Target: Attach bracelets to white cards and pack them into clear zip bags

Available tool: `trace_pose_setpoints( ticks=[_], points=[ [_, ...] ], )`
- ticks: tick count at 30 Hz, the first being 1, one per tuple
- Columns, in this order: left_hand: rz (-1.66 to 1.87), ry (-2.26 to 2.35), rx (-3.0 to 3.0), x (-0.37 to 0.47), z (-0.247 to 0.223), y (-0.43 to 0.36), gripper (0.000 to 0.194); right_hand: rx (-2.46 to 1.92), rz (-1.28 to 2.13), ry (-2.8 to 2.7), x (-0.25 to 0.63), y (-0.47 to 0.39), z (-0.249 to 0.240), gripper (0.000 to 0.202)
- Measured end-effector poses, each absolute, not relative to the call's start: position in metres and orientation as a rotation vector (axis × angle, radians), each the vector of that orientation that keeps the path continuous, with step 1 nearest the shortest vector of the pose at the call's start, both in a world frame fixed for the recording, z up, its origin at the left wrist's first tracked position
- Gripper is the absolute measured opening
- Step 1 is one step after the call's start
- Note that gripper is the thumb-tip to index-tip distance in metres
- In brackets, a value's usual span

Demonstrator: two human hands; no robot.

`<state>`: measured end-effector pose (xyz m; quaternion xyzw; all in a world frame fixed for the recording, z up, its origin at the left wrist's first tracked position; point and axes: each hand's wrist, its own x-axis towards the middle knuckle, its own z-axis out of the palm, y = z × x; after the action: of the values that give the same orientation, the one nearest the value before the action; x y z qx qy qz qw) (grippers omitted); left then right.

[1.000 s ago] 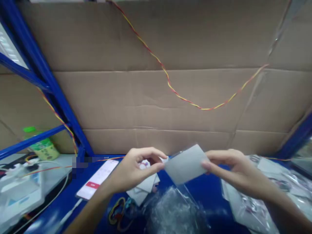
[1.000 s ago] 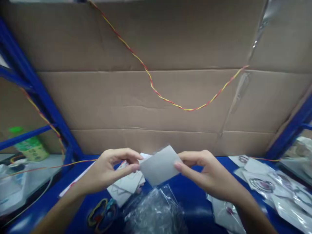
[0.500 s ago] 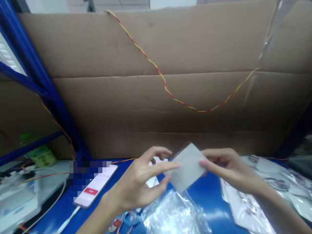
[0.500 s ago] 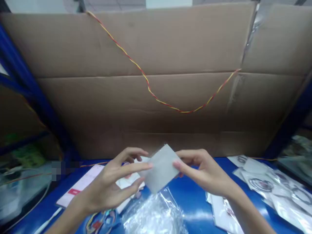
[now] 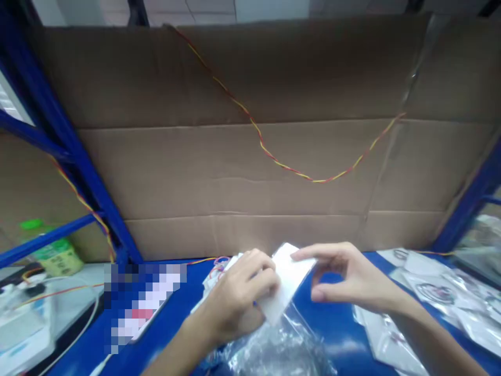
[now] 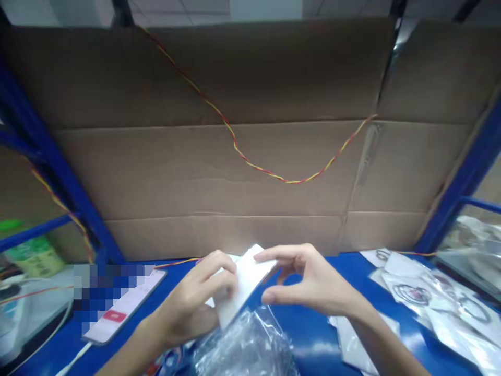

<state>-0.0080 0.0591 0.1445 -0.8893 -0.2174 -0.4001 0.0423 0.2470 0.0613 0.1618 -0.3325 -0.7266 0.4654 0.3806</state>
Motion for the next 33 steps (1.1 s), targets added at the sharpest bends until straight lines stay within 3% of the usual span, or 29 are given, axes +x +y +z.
trace_pose_setpoints(
  ticks=[4,10,21,27,33],
  points=[
    [-1.416,-0.728,-2.902,-0.009,0.144,0.058,0.025,-0.979,0.913,-1.916,0.252,0.062,0.162,0.021],
    [-1.884,-1.423,-2.757,-0.003,0.148,0.060,0.040,-0.986,0.542,-1.933,0.253,0.063,0.168,0.024],
    [-2.340,-1.530,-2.666,-0.010,0.152,0.074,0.038,-1.118,0.773,-1.753,0.247,0.064,0.168,0.031],
    [-2.241,-1.587,-2.681,-0.009,0.157,0.070,0.021,-1.061,0.863,-1.756,0.250,0.066,0.165,0.032],
    [-2.179,-1.604,-2.747,-0.014,0.153,0.076,0.023,-1.039,0.877,-1.777,0.252,0.066,0.164,0.031]
  ],
)
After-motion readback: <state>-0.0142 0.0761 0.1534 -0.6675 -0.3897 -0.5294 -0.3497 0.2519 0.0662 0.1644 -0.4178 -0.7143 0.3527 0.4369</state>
